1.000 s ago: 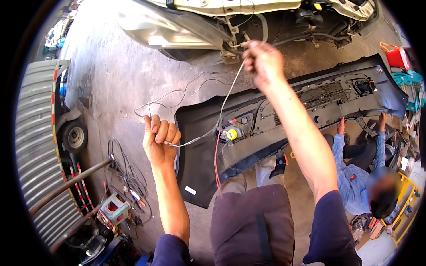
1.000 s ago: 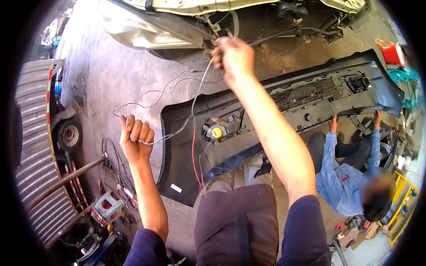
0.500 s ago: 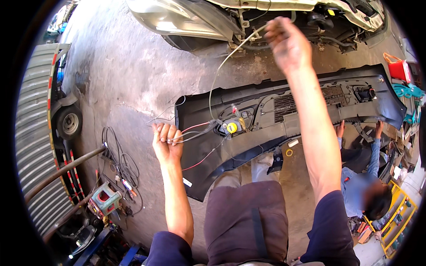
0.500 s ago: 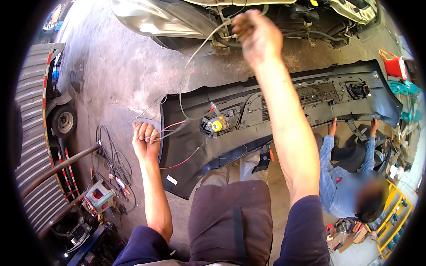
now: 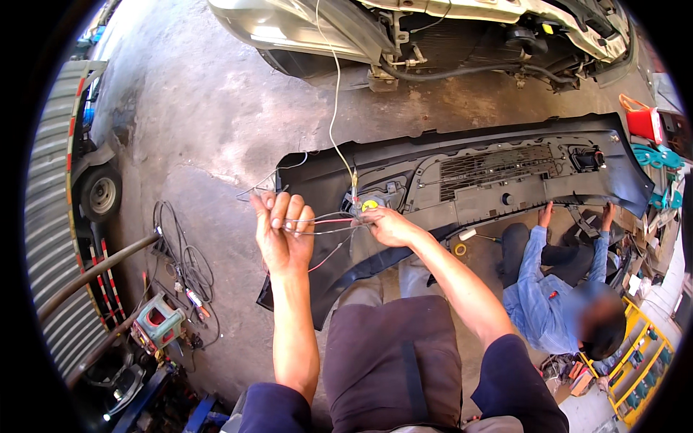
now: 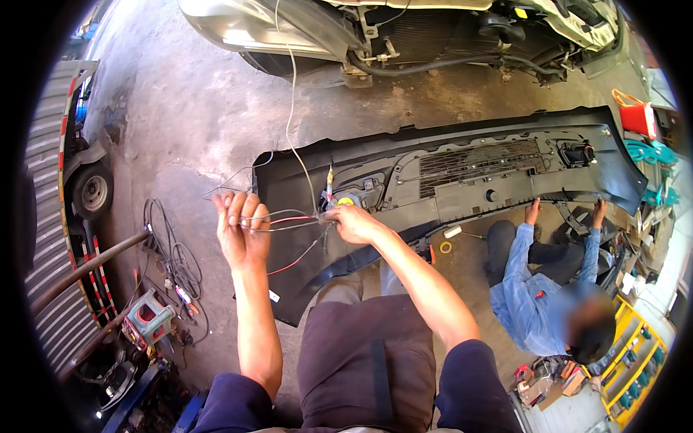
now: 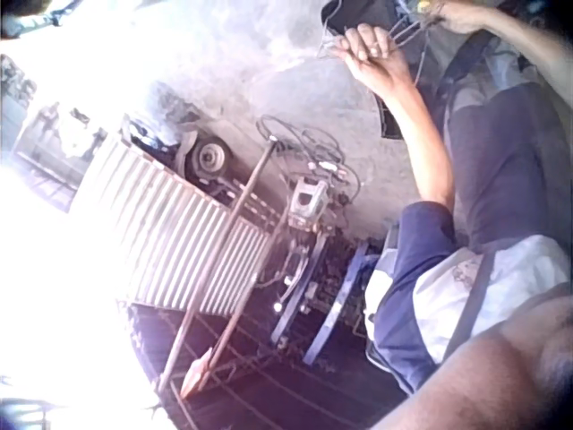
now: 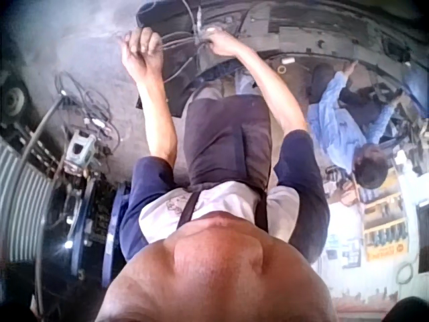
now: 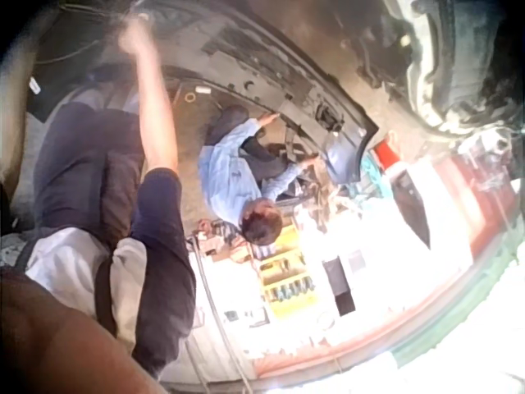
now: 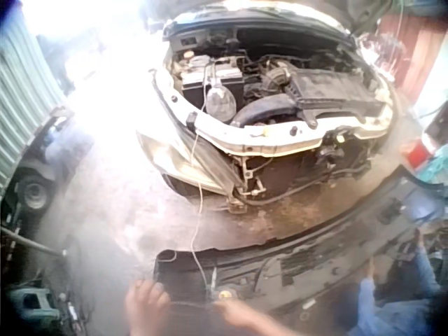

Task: The person works on a detached car bumper laid on the floor, handling wires and components near the grille. They use a screwdriver to adjust parts and secure connections within the bumper assembly.

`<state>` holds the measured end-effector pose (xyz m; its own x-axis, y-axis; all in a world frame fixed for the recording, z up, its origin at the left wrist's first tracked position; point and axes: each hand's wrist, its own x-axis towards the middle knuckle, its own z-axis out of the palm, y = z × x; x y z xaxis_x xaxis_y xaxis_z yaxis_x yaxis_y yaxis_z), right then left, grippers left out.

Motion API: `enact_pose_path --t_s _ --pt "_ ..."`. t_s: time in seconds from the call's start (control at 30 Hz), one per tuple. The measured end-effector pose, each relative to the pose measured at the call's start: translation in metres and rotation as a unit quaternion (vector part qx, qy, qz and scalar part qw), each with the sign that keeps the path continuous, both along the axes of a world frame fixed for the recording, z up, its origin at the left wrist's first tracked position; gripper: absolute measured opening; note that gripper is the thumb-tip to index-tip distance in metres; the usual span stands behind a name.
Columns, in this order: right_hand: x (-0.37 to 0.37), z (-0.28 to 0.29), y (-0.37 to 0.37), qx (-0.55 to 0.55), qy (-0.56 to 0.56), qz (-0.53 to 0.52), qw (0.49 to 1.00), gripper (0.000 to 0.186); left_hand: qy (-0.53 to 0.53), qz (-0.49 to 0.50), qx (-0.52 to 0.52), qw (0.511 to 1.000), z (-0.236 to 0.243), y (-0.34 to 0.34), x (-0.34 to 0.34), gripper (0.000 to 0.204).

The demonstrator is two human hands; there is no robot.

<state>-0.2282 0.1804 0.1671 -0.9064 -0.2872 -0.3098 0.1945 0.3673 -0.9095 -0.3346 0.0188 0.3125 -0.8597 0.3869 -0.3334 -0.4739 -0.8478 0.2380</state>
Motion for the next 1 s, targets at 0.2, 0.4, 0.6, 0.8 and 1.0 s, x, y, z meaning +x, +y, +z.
enact_pose_path --t_s 0.2,0.4,0.6,0.8,1.0 --pt "0.008 0.000 0.006 0.126 -0.022 -0.096 0.987 0.023 0.036 -0.007 -0.015 0.999 0.015 0.002 -0.006 0.025" --pt "0.006 0.087 0.007 0.119 -0.005 -0.175 0.977 0.017 0.074 -0.033 -0.054 0.995 -0.004 -0.002 -0.002 0.025" --pt "0.007 0.150 -0.006 0.169 -0.102 -0.222 0.955 0.048 0.162 -0.075 -0.107 0.978 -0.006 0.023 0.015 0.025" --pt "0.029 0.160 0.008 -0.439 -0.179 -0.581 0.661 0.038 0.236 -0.126 -0.146 0.953 -0.004 0.035 0.051 0.026" --pt "0.041 0.146 -0.017 -0.657 -0.114 -0.587 0.458 0.027 0.279 -0.241 -0.285 0.885 -0.003 0.021 0.090 0.034"
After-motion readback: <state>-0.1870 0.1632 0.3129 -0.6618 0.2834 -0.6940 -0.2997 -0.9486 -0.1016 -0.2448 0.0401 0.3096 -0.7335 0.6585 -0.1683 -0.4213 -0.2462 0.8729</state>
